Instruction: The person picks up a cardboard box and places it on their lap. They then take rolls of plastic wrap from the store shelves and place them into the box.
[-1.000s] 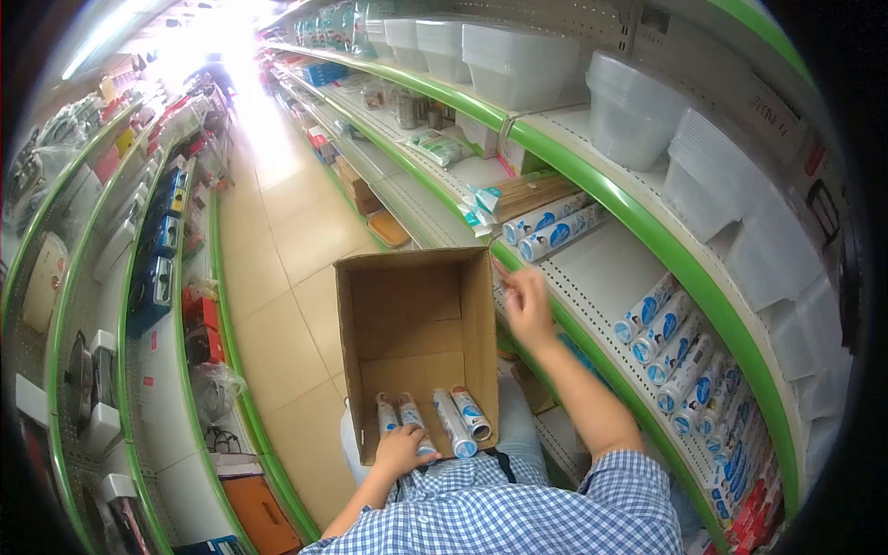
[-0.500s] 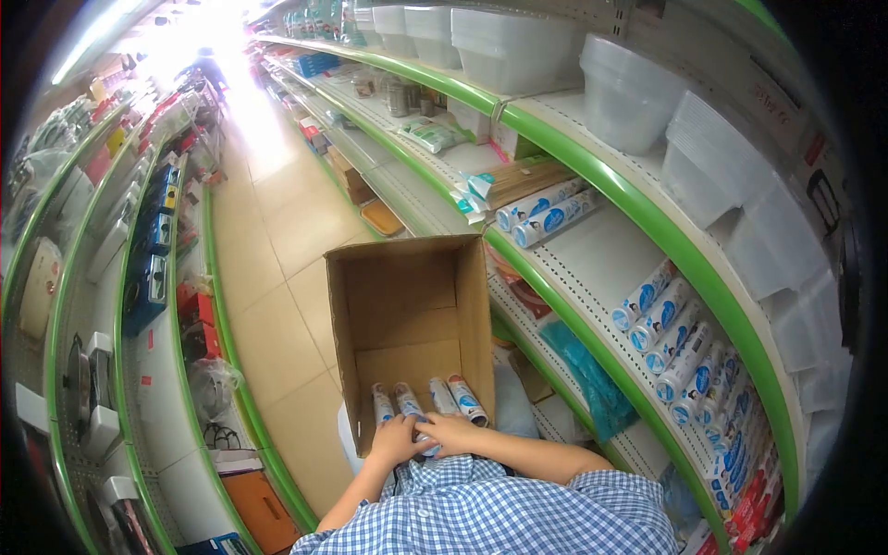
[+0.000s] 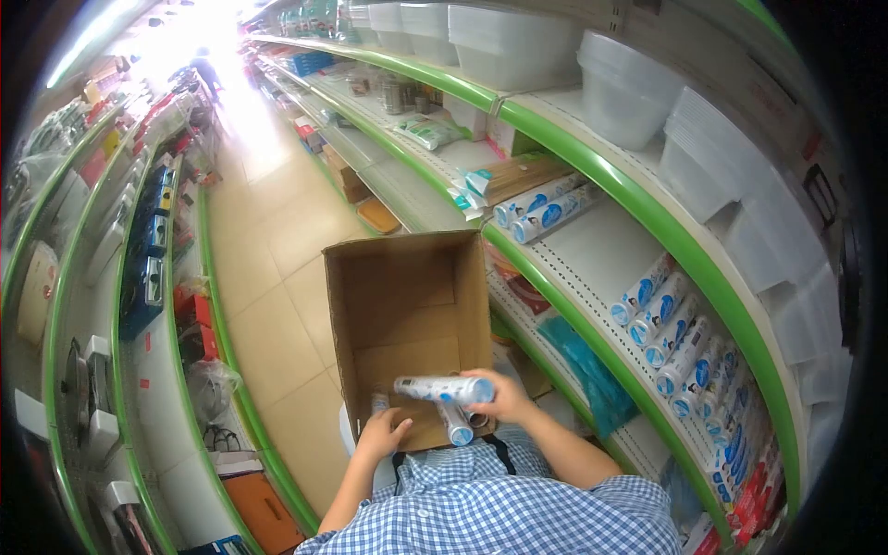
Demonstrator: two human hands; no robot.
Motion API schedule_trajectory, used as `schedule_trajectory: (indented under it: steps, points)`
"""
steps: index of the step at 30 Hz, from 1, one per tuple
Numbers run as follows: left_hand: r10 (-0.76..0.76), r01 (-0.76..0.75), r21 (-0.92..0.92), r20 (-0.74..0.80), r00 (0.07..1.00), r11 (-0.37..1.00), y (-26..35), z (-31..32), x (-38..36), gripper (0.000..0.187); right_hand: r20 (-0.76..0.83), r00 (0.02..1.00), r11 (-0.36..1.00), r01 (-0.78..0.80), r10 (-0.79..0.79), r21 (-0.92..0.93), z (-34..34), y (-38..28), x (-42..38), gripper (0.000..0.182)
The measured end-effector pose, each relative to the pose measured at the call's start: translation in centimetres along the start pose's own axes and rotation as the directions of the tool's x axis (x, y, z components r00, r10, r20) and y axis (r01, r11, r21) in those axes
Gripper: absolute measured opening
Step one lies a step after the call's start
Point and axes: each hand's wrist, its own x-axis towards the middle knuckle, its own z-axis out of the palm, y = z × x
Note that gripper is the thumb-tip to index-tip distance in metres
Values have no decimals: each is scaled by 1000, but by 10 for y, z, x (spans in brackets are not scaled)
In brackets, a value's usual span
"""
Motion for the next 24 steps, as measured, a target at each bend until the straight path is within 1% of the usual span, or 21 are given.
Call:
schedule_trajectory:
  steps: [1, 2, 3, 5, 6, 7, 9, 11, 12, 15, 16, 19, 20, 21, 22, 23, 24]
  points:
    - [3, -3, 29, -5, 1000, 1000, 1, 0, 0, 55, -47, 998, 993, 56, -51, 106, -13, -15, -7, 60]
    - [13, -13, 50, -1, 1000, 999, 2, 1, 1, 55, -89, 991, 982, 108, -95, 155, -27, -17, -13, 61]
    - [21, -21, 71, 2, 1000, 997, 3, 3, 1, 54, -162, 981, 942, 149, -104, 300, -36, -22, -19, 65]
    - [33, -34, 107, 9, 999, 994, 4, 5, 0, 53, -297, 936, 849, 309, -191, 428, -53, -50, -27, 72]
    - [38, -40, 124, 12, 999, 991, 5, 6, 1, 53, -403, 884, 833, 399, -238, 384, -61, -57, -30, 74]
    - [44, -46, 142, 16, 999, 989, 6, 7, 1, 52, -470, 837, 858, 437, -279, 269, -71, -67, -32, 79]
    - [24, -26, 142, 20, 1000, 989, 12, 6, 0, 52, -656, 677, 851, 516, -333, 101, -80, -83, -33, 81]
    - [12, -14, 149, 14, 1000, 989, 16, 4, -1, 52, -681, 609, 799, 598, -407, 57, -97, -91, -34, 76]
    - [10, -11, 154, 6, 1000, 988, 16, 3, -1, 52, -692, 564, 803, 595, -451, -39, -102, -97, -32, 75]
    - [-7, 5, 131, 16, 1000, 991, 18, -2, -1, 51, -746, 444, 760, 637, -496, -126, -122, -100, -29, 74]
    - [-15, 13, 115, 23, 1000, 993, 18, -3, -1, 50, -753, 421, 745, 654, -505, -134, -127, -105, -27, 74]
    - [-13, 11, 80, 15, 1000, 997, 13, -6, -3, 50, -751, 306, 718, 625, -586, -306, -136, -113, -23, 73]
    - [-20, 17, 66, 33, 999, 998, 11, -6, -2, 51, -764, 297, 724, 620, -573, -303, -136, -117, -20, 70]
    - [-26, 23, 52, 52, 998, 998, 8, -6, -1, 51, -685, 303, 731, 460, -663, -504, -144, -116, -18, 68]
    - [-32, 29, 38, 73, 997, 999, 6, -5, 0, 51, -594, 332, 678, 279, -733, -680, -156, -113, -16, 67]
    - [-15, 10, 54, 85, 996, 998, 6, -4, 0, 52, -498, 383, 568, 90, -778, -818, -166, -109, -12, 65]
    - [2, -9, 70, 99, 995, 998, 6, -3, 0, 53, -512, 422, 580, 42, -748, -814, -171, -108, -5, 64]
